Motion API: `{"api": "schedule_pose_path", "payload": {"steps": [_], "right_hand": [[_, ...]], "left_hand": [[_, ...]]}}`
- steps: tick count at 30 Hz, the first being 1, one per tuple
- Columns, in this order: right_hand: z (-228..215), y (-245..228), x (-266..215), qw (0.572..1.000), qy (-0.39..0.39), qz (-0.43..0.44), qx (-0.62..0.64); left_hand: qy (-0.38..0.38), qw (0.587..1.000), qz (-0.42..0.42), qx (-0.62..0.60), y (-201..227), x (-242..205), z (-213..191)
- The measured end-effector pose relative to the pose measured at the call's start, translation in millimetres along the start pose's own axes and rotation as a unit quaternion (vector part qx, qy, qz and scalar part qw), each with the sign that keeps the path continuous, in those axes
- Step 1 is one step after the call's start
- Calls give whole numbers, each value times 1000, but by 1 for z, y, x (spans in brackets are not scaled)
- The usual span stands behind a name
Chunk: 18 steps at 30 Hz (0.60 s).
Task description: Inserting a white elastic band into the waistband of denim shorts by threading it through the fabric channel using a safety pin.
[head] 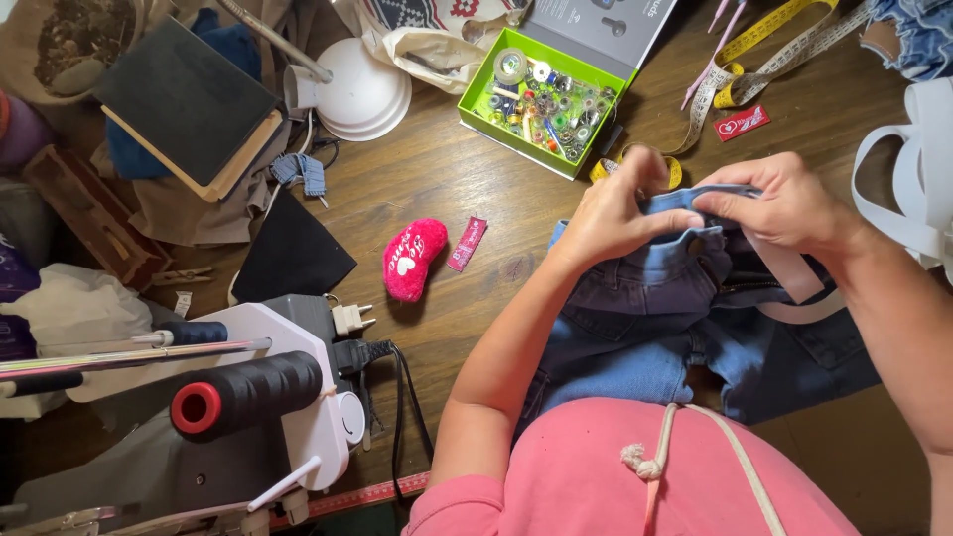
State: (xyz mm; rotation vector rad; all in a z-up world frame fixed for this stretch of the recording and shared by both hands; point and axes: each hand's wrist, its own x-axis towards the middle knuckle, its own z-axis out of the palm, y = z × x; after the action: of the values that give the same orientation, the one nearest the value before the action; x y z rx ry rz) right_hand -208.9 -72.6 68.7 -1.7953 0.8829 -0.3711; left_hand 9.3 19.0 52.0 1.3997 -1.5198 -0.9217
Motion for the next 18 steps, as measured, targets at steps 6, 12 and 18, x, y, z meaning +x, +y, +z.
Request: {"api": "schedule_pose_path", "payload": {"steps": [6,12,18], "right_hand": [[-22,-33,-20,985,118,53,-117],[-8,-38,-24,985,142,38,-95],[7,-34,-23,984,145,0,-104]], "left_hand": [[0,997,82,4,-8,2,-23],[24,984,125,-122,-37,10,1],[17,983,62,-172,-33,9,9]]}}
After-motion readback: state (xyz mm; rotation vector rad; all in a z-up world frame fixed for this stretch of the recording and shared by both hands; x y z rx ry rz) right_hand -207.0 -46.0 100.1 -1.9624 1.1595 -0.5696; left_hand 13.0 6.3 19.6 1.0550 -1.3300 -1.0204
